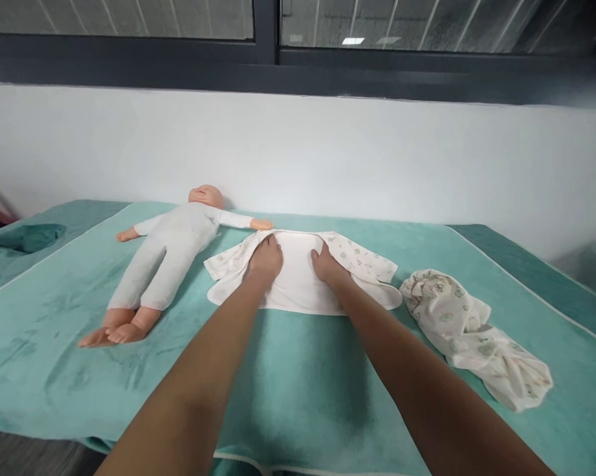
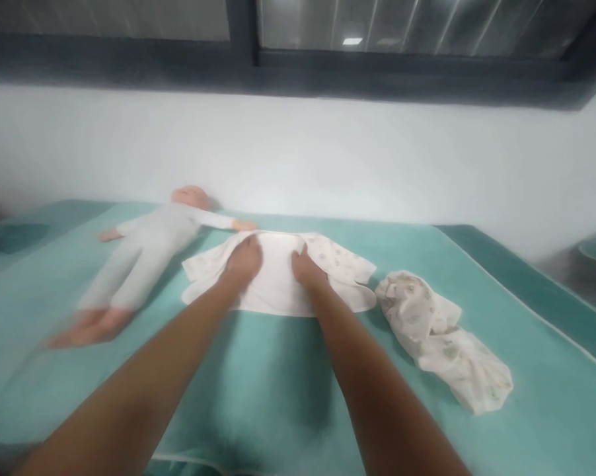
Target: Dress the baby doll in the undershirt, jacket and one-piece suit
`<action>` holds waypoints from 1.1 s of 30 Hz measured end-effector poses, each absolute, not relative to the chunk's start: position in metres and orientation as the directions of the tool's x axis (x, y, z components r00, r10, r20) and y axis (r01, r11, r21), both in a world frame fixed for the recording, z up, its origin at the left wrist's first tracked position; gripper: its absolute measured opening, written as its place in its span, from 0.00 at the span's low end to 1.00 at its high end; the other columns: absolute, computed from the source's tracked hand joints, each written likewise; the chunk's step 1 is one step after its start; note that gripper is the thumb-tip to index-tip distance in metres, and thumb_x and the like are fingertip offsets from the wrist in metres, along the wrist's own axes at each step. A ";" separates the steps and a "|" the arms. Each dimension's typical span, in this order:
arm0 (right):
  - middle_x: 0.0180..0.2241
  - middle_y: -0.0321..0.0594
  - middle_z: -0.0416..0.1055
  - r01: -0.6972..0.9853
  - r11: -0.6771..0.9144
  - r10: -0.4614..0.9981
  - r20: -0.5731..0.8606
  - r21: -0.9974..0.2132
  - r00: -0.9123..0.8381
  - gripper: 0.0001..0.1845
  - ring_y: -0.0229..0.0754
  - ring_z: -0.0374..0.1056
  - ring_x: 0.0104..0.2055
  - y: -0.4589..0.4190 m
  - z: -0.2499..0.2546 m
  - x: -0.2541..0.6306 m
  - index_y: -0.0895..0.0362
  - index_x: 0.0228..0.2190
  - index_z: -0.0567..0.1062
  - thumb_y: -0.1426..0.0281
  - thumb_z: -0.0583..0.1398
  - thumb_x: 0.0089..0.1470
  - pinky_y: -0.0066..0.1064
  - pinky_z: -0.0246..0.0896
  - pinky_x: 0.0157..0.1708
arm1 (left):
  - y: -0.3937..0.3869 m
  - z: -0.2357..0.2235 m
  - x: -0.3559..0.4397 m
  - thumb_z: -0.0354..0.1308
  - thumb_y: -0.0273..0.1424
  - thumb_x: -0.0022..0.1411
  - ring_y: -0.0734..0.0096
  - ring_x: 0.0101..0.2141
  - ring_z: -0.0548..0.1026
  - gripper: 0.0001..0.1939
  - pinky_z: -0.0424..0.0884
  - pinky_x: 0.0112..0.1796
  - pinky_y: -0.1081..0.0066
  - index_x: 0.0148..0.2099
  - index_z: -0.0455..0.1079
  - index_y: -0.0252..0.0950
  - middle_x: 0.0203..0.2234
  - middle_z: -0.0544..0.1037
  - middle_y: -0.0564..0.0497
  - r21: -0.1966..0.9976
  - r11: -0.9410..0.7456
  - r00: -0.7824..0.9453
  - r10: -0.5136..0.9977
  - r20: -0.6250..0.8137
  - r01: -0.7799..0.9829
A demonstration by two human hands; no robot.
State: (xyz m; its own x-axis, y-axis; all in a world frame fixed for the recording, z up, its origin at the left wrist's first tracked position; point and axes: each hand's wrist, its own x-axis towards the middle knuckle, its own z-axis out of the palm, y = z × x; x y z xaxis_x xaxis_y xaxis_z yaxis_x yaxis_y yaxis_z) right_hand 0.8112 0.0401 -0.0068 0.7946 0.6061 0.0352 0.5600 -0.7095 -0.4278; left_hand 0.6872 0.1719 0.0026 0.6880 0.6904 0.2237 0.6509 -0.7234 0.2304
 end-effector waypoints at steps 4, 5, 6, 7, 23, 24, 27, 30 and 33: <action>0.62 0.59 0.61 0.586 -0.701 0.621 0.057 -0.406 0.782 0.36 0.56 0.53 0.67 0.041 -0.009 0.813 0.63 0.67 0.50 0.56 0.42 0.64 0.53 0.38 0.65 | 0.177 0.001 0.679 0.36 0.35 0.71 0.53 0.52 0.73 0.24 0.64 0.54 0.57 0.55 0.67 0.27 0.51 0.75 0.34 0.194 -0.756 0.731 0.654 0.195 0.625; 0.62 0.61 0.61 0.596 -0.697 0.626 0.067 -0.398 0.777 0.36 0.56 0.54 0.66 0.042 -0.009 0.813 0.65 0.66 0.51 0.57 0.42 0.64 0.53 0.39 0.65 | 0.176 0.000 0.678 0.36 0.35 0.71 0.53 0.52 0.72 0.24 0.64 0.55 0.57 0.55 0.67 0.27 0.51 0.75 0.34 0.182 -0.766 0.739 0.643 0.203 0.616; 0.61 0.62 0.61 0.608 -0.693 0.632 0.079 -0.388 0.771 0.35 0.58 0.54 0.66 0.042 -0.009 0.813 0.66 0.65 0.53 0.58 0.42 0.65 0.54 0.40 0.65 | 0.173 -0.001 0.676 0.35 0.34 0.71 0.53 0.54 0.71 0.24 0.63 0.56 0.57 0.55 0.66 0.26 0.52 0.74 0.33 0.170 -0.778 0.747 0.629 0.217 0.605; 0.61 0.64 0.61 0.622 -0.687 0.639 0.095 -0.377 0.763 0.34 0.59 0.54 0.66 0.043 -0.010 0.812 0.67 0.65 0.54 0.59 0.42 0.65 0.54 0.40 0.64 | 0.170 -0.002 0.674 0.36 0.34 0.71 0.53 0.55 0.70 0.24 0.61 0.57 0.57 0.55 0.66 0.26 0.54 0.73 0.33 0.157 -0.791 0.756 0.611 0.233 0.591; 0.61 0.58 0.63 0.938 -0.296 0.912 0.237 -0.179 0.334 0.25 0.52 0.49 0.69 0.041 -0.018 0.813 0.68 0.56 0.69 0.72 0.48 0.62 0.46 0.42 0.67 | 0.089 -0.002 0.568 0.44 0.32 0.70 0.63 0.40 0.73 0.15 0.66 0.43 0.63 0.38 0.71 0.36 0.36 0.78 0.47 0.118 -0.917 0.806 0.393 0.442 0.382; 0.62 0.58 0.61 0.947 -0.274 0.921 0.236 -0.167 0.309 0.25 0.52 0.47 0.69 0.039 -0.017 0.810 0.69 0.57 0.68 0.71 0.47 0.63 0.46 0.41 0.67 | 0.083 0.000 0.563 0.43 0.33 0.71 0.64 0.38 0.73 0.16 0.65 0.41 0.64 0.36 0.70 0.36 0.34 0.77 0.47 0.119 -0.915 0.803 0.396 0.445 0.386; 0.65 0.59 0.55 0.964 -0.228 0.941 0.225 -0.134 0.254 0.29 0.52 0.46 0.70 0.030 -0.018 0.800 0.71 0.60 0.64 0.65 0.45 0.66 0.47 0.39 0.67 | 0.074 0.002 0.553 0.44 0.34 0.71 0.66 0.33 0.72 0.18 0.63 0.37 0.66 0.31 0.69 0.36 0.29 0.77 0.49 0.142 -0.901 0.790 0.429 0.438 0.410; 0.67 0.59 0.51 0.972 -0.203 0.952 0.209 -0.119 0.224 0.33 0.52 0.45 0.70 0.017 -0.019 0.787 0.70 0.62 0.60 0.60 0.43 0.67 0.45 0.41 0.67 | 0.074 0.002 0.552 0.44 0.36 0.71 0.67 0.30 0.72 0.19 0.61 0.35 0.67 0.30 0.70 0.36 0.26 0.76 0.49 0.160 -0.877 0.779 0.476 0.408 0.452; 0.68 0.58 0.48 0.977 -0.182 0.958 0.202 -0.115 0.203 0.35 0.53 0.44 0.70 0.002 -0.019 0.773 0.70 0.64 0.58 0.57 0.42 0.67 0.45 0.42 0.67 | 0.075 0.001 0.554 0.45 0.35 0.71 0.67 0.30 0.72 0.19 0.61 0.35 0.68 0.30 0.70 0.36 0.26 0.76 0.49 0.161 -0.862 0.768 0.503 0.396 0.481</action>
State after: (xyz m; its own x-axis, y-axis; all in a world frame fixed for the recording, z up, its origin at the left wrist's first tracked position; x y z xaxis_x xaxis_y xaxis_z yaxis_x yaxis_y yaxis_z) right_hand 0.7730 0.0024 -0.0193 0.2025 0.9581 0.2024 0.9765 -0.1821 -0.1152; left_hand 0.5536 0.0749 0.0009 0.7683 0.5031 0.3957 0.4813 -0.8616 0.1611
